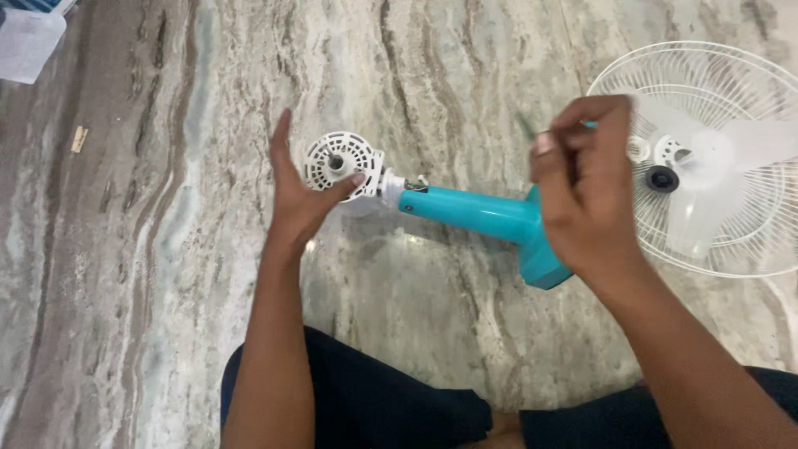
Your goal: The person disassembles a small table fan by removing the front grille, unscrewing the blade nut, detaching the fan blades, and then removing the rear grille and motor housing cover using a screwdriver.
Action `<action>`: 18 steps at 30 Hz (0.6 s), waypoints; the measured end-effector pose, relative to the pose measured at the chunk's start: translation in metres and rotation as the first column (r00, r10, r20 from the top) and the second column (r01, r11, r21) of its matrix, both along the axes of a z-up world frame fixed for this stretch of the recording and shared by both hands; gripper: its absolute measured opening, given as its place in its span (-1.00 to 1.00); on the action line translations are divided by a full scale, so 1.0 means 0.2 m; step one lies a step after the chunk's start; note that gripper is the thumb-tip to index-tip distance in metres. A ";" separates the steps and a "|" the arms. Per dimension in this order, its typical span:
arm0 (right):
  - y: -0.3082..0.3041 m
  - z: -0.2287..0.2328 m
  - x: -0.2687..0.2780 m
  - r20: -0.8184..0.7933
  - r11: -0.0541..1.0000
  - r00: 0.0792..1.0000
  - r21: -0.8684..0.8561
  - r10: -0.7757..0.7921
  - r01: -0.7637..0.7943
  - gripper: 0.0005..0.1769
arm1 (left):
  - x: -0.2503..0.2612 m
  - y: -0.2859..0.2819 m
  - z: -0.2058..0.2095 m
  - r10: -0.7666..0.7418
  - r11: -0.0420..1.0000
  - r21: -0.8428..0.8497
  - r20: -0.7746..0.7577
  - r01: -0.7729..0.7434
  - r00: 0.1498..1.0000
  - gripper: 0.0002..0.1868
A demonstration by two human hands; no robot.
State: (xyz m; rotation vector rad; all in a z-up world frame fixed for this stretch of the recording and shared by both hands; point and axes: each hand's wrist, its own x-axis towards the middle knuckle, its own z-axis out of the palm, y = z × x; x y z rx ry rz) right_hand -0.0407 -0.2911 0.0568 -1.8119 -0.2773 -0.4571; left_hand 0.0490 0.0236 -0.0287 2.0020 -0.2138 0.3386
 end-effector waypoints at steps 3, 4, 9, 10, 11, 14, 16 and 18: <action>0.14 -0.14 0.10 -0.196 0.980 0.980 -0.199 -0.026 -0.014 -0.83 | -0.03 0.01 -0.15 -0.079 0.993 -0.092 -0.097 0.070 0.992 0.51; 0.15 -0.20 0.13 -0.200 0.978 0.980 -0.203 0.009 -0.050 -0.84 | -0.03 0.01 -0.17 -0.099 0.988 -0.129 -0.132 0.082 0.986 0.53; 0.12 -0.45 0.18 -0.275 0.994 0.960 -0.106 -0.045 0.016 -0.86 | 0.00 -0.01 -0.16 -0.082 0.995 0.054 -0.034 0.084 0.996 0.55; 0.11 -0.47 0.19 -0.300 0.997 0.951 -0.061 -0.069 0.053 -0.85 | 0.00 -0.01 -0.15 -0.096 0.994 0.060 -0.015 0.097 0.995 0.56; 0.11 -0.48 0.21 -0.321 0.995 0.942 -0.015 -0.097 0.097 -0.83 | 0.00 -0.01 -0.14 -0.088 0.994 0.063 -0.020 0.089 0.996 0.56; 0.10 -0.44 0.24 -0.304 0.987 0.952 0.145 -0.025 0.072 -0.87 | 0.01 -0.07 -0.12 -0.067 0.991 0.111 -0.078 0.076 0.995 0.56; 0.11 -0.40 0.24 -0.219 0.990 0.975 0.132 -0.023 0.053 -0.92 | 0.01 -0.11 -0.10 -0.038 0.977 0.202 -0.156 0.070 0.987 0.56; 0.12 -0.36 0.24 -0.176 0.989 0.984 0.140 -0.014 0.039 -0.92 | 0.00 -0.14 -0.09 -0.116 0.969 0.200 -0.145 0.144 0.983 0.51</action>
